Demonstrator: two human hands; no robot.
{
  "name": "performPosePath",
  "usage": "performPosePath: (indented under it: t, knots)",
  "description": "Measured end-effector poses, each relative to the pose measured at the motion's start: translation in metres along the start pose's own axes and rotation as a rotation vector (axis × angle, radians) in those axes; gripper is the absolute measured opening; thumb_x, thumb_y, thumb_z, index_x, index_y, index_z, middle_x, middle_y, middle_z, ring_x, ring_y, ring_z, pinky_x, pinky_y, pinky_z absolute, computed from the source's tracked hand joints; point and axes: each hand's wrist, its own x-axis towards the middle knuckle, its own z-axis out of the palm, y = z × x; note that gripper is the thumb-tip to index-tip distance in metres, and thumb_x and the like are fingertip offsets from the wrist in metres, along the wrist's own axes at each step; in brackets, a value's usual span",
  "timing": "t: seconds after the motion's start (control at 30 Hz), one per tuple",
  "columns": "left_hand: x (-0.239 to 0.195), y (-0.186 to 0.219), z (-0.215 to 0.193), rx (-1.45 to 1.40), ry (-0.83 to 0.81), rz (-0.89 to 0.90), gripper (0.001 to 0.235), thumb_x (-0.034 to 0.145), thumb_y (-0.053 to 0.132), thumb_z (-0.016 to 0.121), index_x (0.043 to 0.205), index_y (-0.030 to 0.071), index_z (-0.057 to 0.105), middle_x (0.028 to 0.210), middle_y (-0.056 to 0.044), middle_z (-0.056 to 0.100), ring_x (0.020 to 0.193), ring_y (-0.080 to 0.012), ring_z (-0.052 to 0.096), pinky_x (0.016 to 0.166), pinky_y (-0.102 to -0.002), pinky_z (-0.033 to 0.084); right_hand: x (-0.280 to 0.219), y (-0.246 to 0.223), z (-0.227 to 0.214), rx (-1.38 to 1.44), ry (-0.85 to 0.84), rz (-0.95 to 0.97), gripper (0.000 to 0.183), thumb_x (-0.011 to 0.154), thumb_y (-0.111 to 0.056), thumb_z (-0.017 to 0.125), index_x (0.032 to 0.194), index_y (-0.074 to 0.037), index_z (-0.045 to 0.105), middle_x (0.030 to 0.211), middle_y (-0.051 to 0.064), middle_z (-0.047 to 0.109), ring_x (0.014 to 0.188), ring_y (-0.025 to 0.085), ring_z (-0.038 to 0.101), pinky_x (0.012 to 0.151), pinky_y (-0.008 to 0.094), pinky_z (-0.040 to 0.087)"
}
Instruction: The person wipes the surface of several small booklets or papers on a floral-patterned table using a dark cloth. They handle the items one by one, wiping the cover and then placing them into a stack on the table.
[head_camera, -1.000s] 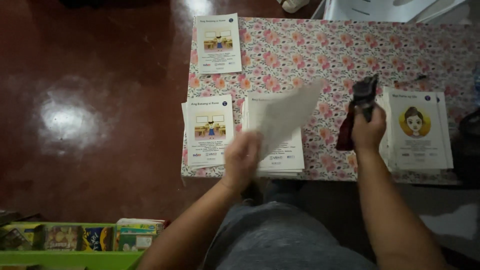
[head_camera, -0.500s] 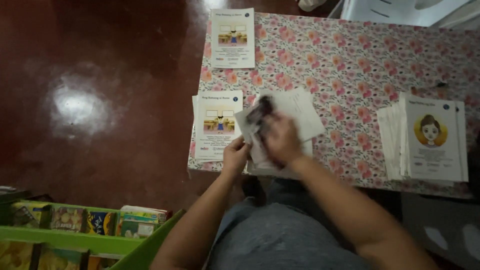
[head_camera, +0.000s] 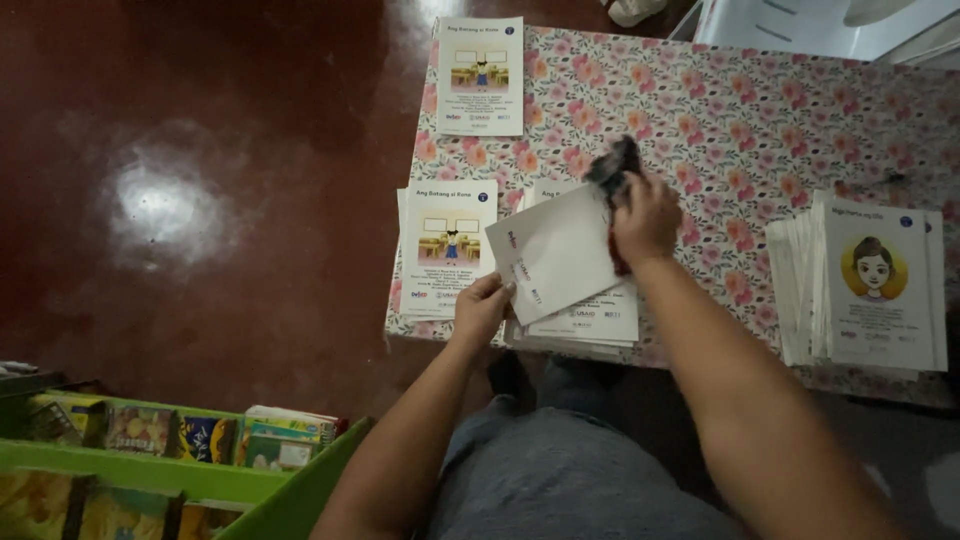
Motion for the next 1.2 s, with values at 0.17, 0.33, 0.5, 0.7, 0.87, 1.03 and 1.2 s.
performPosePath:
  t: [0.17, 0.33, 0.5, 0.7, 0.87, 1.03, 1.2]
  knots:
    - [-0.002, 0.036, -0.029, -0.136, 0.042, -0.043, 0.024, 0.086, 0.010, 0.074, 0.109, 0.000, 0.074, 0.084, -0.016, 0.068, 0.063, -0.0285, 0.069, 0.061, -0.041, 0.065, 0.009, 0.001, -0.039, 0.211, -0.048, 0.246, 0.029, 0.097, -0.020, 0.079, 0.124, -0.012, 0.070, 0.111, 0.004, 0.065, 0.100, 0.029, 0.067, 0.085, 0.043, 0.054]
    - [-0.043, 0.159, -0.088, 0.114, 0.175, 0.441, 0.011, 0.091, 0.012, 0.070, 0.098, 0.005, 0.074, 0.080, -0.016, 0.070, 0.070, -0.0240, 0.068, 0.061, -0.037, 0.057, -0.022, -0.058, -0.058, 0.258, -0.104, 0.033, 0.042, 0.087, -0.011, 0.069, 0.128, -0.013, 0.068, 0.104, 0.016, 0.061, 0.097, 0.041, 0.062, 0.085, 0.055, 0.050]
    - [-0.033, 0.155, -0.098, 0.073, -0.054, 0.768, 0.017, 0.096, 0.005, 0.065, 0.112, 0.000, 0.061, 0.110, -0.013, 0.065, 0.094, -0.0212, 0.067, 0.082, -0.029, 0.062, -0.052, -0.082, -0.059, 0.124, -0.261, -0.007, 0.059, 0.079, -0.019, 0.066, 0.137, -0.027, 0.066, 0.129, 0.012, 0.059, 0.112, 0.037, 0.062, 0.089, 0.052, 0.052]
    - [0.030, 0.020, -0.118, 1.477, 0.050, 1.447, 0.032, 0.081, 0.011, 0.071, 0.105, 0.032, 0.076, 0.097, -0.008, 0.074, 0.071, -0.0294, 0.069, 0.055, -0.041, 0.052, -0.060, -0.075, -0.045, 0.084, -0.232, 0.006, 0.048, 0.090, -0.038, 0.067, 0.137, -0.032, 0.065, 0.132, 0.005, 0.058, 0.116, 0.033, 0.059, 0.090, 0.049, 0.049]
    - [0.019, -0.010, -0.121, 1.491, -0.127, 1.065, 0.026, 0.081, 0.021, 0.078, 0.105, 0.029, 0.079, 0.115, -0.006, 0.069, 0.095, -0.0322, 0.070, 0.066, -0.043, 0.060, -0.059, -0.075, -0.048, 0.105, -0.206, -0.033, 0.047, 0.089, -0.033, 0.068, 0.136, -0.030, 0.066, 0.131, 0.007, 0.059, 0.115, 0.032, 0.060, 0.095, 0.047, 0.050]
    - [-0.066, 0.058, -0.052, 0.982, -0.282, 0.827, 0.037, 0.089, 0.021, 0.071, 0.125, 0.013, 0.072, 0.123, -0.024, 0.067, 0.109, -0.0462, 0.066, 0.081, -0.053, 0.057, -0.033, -0.077, -0.075, 0.400, -0.224, 0.149, 0.045, 0.090, -0.013, 0.064, 0.135, -0.016, 0.068, 0.125, 0.015, 0.061, 0.117, 0.039, 0.059, 0.102, 0.050, 0.047]
    - [-0.083, 0.061, 0.009, 1.126, -0.468, 1.507, 0.013, 0.087, 0.016, 0.073, 0.099, 0.014, 0.076, 0.113, -0.014, 0.070, 0.114, -0.0378, 0.066, 0.090, -0.043, 0.055, -0.033, -0.121, -0.085, 0.472, -0.256, 0.045, 0.047, 0.086, -0.008, 0.064, 0.133, -0.013, 0.068, 0.123, 0.019, 0.059, 0.117, 0.043, 0.055, 0.103, 0.054, 0.043]
